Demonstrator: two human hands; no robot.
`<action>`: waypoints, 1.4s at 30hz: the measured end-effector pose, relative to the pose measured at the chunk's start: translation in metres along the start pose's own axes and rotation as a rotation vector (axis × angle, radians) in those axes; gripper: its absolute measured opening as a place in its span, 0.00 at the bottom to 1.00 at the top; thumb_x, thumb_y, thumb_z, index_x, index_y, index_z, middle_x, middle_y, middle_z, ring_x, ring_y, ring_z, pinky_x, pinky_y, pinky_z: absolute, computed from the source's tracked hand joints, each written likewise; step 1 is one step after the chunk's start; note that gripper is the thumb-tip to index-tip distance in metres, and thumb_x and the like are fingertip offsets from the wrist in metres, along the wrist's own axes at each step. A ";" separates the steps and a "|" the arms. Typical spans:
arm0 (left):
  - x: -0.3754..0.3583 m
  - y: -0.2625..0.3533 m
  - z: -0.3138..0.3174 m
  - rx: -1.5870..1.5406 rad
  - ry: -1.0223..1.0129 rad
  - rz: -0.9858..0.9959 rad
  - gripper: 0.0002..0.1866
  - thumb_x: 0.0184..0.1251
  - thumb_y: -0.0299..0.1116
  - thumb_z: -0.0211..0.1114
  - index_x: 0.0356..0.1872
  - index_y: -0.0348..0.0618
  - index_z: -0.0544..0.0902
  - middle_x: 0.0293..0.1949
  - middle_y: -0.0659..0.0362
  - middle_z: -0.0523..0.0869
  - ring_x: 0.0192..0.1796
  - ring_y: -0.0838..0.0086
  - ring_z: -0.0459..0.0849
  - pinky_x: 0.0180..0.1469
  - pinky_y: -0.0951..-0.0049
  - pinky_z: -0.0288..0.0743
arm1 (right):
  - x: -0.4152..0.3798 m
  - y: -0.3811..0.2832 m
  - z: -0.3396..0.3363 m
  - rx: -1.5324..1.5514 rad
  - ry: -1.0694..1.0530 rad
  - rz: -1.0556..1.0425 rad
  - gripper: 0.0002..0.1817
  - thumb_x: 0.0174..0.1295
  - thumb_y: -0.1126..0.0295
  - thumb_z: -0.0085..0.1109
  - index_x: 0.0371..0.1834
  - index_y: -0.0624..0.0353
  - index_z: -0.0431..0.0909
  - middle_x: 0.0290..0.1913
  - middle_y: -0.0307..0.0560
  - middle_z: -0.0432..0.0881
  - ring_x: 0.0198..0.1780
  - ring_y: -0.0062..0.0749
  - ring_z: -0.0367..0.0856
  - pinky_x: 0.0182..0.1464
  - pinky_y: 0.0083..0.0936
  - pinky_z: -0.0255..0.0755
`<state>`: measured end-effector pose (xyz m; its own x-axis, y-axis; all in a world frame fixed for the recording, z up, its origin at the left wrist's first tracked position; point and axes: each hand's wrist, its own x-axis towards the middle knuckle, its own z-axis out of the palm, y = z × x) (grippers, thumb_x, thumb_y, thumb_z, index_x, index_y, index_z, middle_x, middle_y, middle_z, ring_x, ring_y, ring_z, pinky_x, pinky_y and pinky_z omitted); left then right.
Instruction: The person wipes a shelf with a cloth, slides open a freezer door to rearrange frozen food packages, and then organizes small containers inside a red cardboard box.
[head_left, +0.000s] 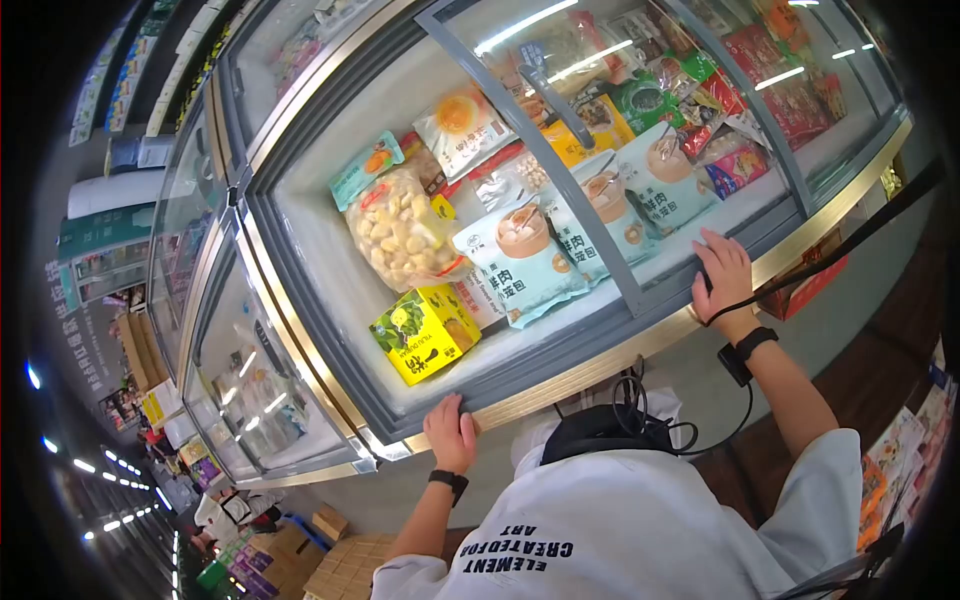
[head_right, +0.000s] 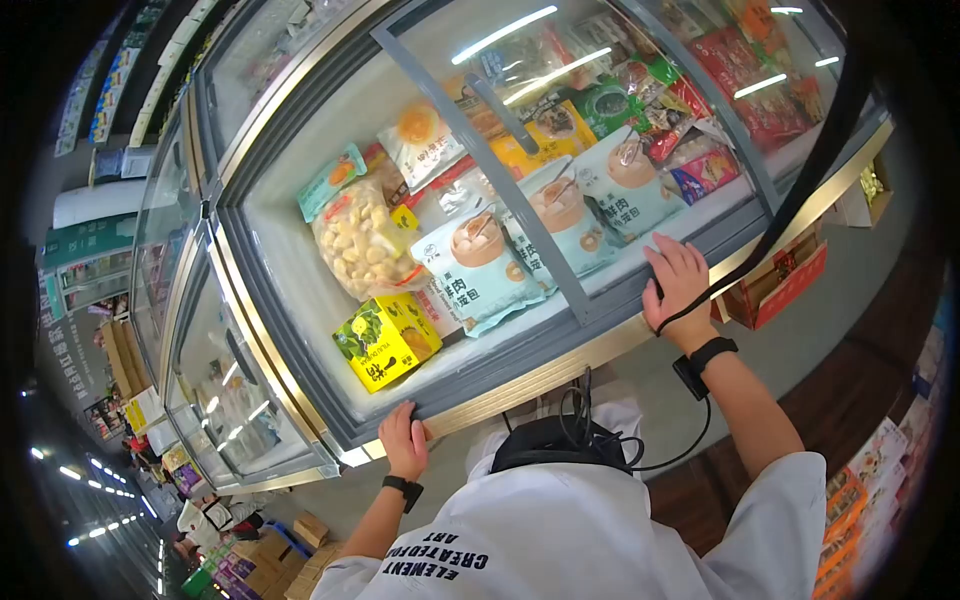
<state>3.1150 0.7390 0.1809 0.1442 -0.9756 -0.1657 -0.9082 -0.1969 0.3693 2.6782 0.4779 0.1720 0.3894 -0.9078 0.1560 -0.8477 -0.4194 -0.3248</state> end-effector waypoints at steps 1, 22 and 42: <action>-0.001 0.002 0.006 0.007 0.009 0.000 0.17 0.65 0.33 0.52 0.52 0.40 0.77 0.54 0.48 0.79 0.55 0.54 0.75 0.60 0.58 0.61 | 0.000 0.000 0.001 0.005 0.009 -0.005 0.26 0.46 0.72 0.55 0.53 0.61 0.74 0.60 0.52 0.73 0.61 0.47 0.70 0.66 0.46 0.57; 0.074 0.055 0.014 -0.176 0.163 -0.058 0.19 0.63 0.34 0.62 0.51 0.30 0.78 0.48 0.41 0.81 0.53 0.50 0.79 0.57 0.58 0.70 | -0.008 0.130 -0.027 -0.126 0.166 0.226 0.29 0.57 0.61 0.56 0.63 0.56 0.68 0.66 0.51 0.67 0.71 0.45 0.59 0.73 0.50 0.43; 0.406 0.279 0.035 0.156 0.271 0.764 0.18 0.54 0.35 0.64 0.46 0.40 0.79 0.46 0.48 0.81 0.52 0.55 0.79 0.54 0.56 0.71 | 0.018 0.154 -0.053 -0.080 0.244 0.389 0.31 0.59 0.62 0.56 0.66 0.58 0.64 0.67 0.52 0.66 0.71 0.46 0.59 0.74 0.49 0.42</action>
<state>2.9067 0.2911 0.1843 -0.4640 -0.8287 0.3130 -0.8356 0.5268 0.1561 2.5357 0.3971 0.1742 -0.0509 -0.9656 0.2549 -0.9429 -0.0376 -0.3308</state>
